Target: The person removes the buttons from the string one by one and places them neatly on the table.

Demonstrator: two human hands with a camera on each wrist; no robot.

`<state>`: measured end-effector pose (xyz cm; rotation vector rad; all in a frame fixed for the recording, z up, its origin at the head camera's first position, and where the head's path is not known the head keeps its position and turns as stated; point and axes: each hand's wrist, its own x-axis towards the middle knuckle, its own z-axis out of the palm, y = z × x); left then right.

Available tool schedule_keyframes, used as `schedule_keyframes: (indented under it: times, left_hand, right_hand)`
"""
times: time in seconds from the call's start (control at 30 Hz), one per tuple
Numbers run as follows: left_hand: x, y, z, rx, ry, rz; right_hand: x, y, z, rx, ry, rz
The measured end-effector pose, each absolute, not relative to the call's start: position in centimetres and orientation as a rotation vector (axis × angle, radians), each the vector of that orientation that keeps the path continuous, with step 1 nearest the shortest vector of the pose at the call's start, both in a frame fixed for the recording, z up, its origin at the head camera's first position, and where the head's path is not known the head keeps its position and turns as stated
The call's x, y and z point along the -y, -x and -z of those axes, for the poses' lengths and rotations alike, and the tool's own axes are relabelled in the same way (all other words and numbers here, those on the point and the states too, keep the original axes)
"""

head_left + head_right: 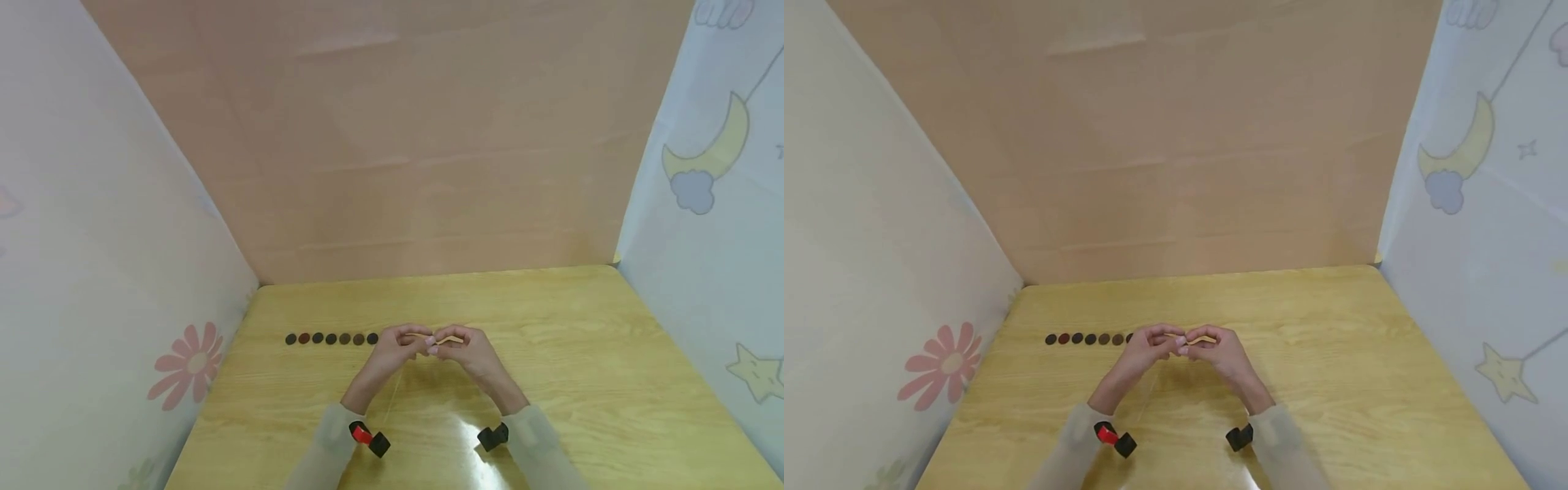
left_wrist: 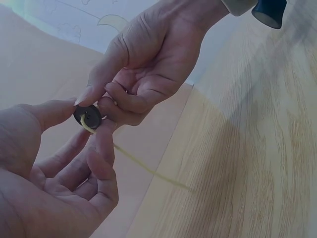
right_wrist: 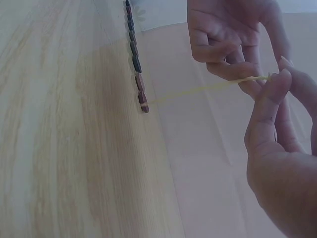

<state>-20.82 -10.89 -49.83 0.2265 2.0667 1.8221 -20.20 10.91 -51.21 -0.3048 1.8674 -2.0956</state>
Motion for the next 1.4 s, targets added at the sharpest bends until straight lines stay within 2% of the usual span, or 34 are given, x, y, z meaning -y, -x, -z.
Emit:
schedule_keyframes:
  times: [1.4]
  left_hand:
    - [14.9,21.6,49.3,-2.168,-0.158,-1.872]
  right_hand:
    - [-12.3,20.9,50.7,-2.119,0.238,1.981]
